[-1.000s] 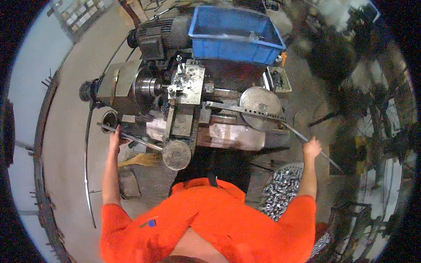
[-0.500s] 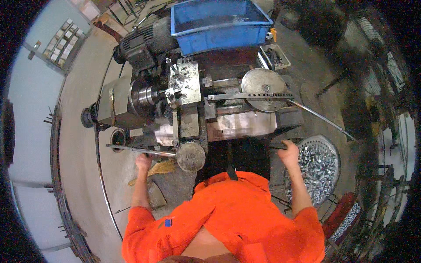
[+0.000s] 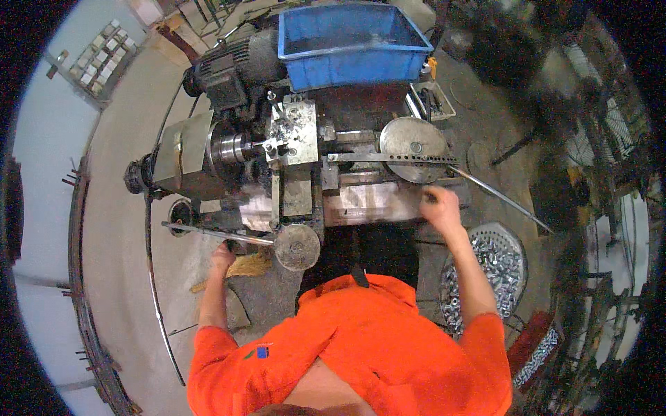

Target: The person operates a metal turning machine, repeatedly inserting small metal parts into the chuck, engaging the machine, and removing the processed parts. The person places the finished parts into a blue bin and continues the cycle with additional parts from a nearby container.

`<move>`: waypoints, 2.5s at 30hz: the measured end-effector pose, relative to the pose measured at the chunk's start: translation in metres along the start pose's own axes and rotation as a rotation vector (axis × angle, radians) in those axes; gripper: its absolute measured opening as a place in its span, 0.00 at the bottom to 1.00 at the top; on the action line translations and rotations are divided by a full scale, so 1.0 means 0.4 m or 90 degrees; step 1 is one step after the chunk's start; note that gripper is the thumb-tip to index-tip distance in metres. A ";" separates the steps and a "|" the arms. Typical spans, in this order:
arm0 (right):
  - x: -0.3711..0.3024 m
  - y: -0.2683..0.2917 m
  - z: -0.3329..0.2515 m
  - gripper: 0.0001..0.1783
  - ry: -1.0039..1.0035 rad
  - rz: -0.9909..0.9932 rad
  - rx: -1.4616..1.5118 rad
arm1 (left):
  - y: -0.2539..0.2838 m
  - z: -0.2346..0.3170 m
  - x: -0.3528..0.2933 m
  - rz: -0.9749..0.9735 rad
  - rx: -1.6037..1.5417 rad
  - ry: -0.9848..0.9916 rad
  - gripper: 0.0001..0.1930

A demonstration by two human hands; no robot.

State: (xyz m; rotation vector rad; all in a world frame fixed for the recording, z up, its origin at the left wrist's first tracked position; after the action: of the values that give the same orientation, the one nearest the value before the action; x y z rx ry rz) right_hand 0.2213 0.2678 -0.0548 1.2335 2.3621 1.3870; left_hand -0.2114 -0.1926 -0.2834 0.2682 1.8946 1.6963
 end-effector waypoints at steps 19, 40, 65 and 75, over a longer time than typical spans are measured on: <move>0.412 -0.469 -0.757 0.18 0.305 -0.378 -0.089 | 0.341 -0.440 -0.454 0.280 -0.115 0.468 0.24; 0.525 -0.057 -0.496 0.31 0.330 0.023 0.019 | 0.369 -0.262 -0.306 0.159 -0.739 0.202 0.15; -0.373 0.185 0.572 0.21 -0.529 -0.319 -0.345 | 0.322 -0.271 -0.212 0.097 -0.802 0.260 0.15; -0.354 0.169 0.616 0.18 -0.533 -0.202 -0.314 | 0.302 -0.217 -0.175 0.100 -0.793 0.253 0.15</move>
State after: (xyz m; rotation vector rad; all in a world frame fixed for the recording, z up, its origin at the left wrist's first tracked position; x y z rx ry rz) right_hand 0.4726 0.3482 -0.1797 0.9656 1.4494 0.9804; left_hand -0.2281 -0.2806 -0.1457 -0.4503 0.7040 2.8023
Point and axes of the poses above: each hand's wrist, its own x-axis towards the middle knuckle, its own y-axis out of the back of the hand, z = x × y, the point moved 4 cm from there along x, towards the middle knuckle, and after that the axes turned 3 degrees about x, right-handed, at the moved point
